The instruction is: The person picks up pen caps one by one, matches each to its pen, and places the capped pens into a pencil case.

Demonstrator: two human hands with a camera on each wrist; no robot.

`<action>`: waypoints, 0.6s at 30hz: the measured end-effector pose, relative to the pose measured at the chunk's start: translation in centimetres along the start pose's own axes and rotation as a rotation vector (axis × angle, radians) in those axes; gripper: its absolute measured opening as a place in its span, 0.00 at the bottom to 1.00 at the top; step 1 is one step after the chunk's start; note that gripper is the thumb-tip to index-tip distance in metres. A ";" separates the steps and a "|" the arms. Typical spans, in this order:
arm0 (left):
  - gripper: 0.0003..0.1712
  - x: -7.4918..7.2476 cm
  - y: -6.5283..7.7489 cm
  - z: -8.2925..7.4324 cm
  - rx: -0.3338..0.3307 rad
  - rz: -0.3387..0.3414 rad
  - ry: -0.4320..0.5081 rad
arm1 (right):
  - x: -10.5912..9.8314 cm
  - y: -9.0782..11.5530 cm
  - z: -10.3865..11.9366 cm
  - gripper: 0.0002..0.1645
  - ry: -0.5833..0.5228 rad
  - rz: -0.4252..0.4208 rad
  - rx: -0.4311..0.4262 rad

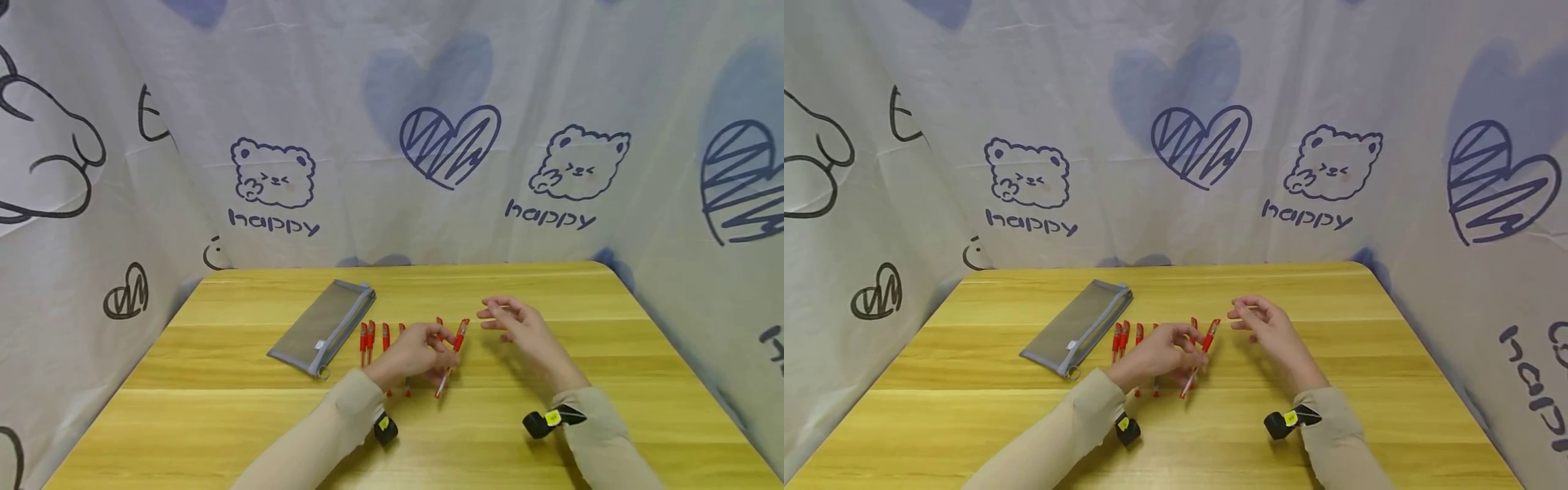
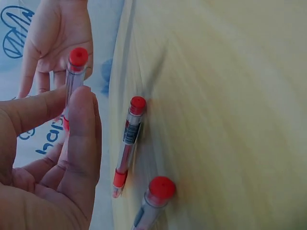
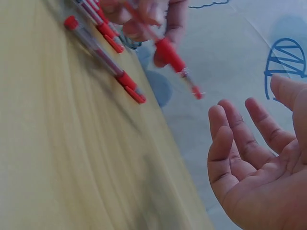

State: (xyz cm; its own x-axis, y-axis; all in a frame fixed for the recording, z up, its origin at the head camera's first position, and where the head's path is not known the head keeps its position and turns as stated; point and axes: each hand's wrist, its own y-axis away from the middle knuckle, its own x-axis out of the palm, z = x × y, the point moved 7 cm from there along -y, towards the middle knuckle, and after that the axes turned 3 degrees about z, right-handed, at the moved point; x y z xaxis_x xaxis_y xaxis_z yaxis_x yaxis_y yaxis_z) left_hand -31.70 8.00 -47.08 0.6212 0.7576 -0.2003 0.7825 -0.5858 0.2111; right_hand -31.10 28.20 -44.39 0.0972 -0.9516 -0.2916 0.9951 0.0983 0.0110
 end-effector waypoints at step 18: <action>0.29 1.3 -2.8 -0.6 -0.088 -0.061 -0.119 | -2.3 0.4 0.4 0.31 -0.085 -0.018 0.010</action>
State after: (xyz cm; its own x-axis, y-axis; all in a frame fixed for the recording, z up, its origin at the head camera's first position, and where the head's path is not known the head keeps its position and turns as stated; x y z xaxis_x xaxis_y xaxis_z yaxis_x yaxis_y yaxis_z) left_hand -33.17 10.80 -47.32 0.5770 0.7486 -0.3266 0.8157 -0.5080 0.2767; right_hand -30.88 30.29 -43.32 0.0799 -0.9746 -0.2093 0.9968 0.0783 0.0156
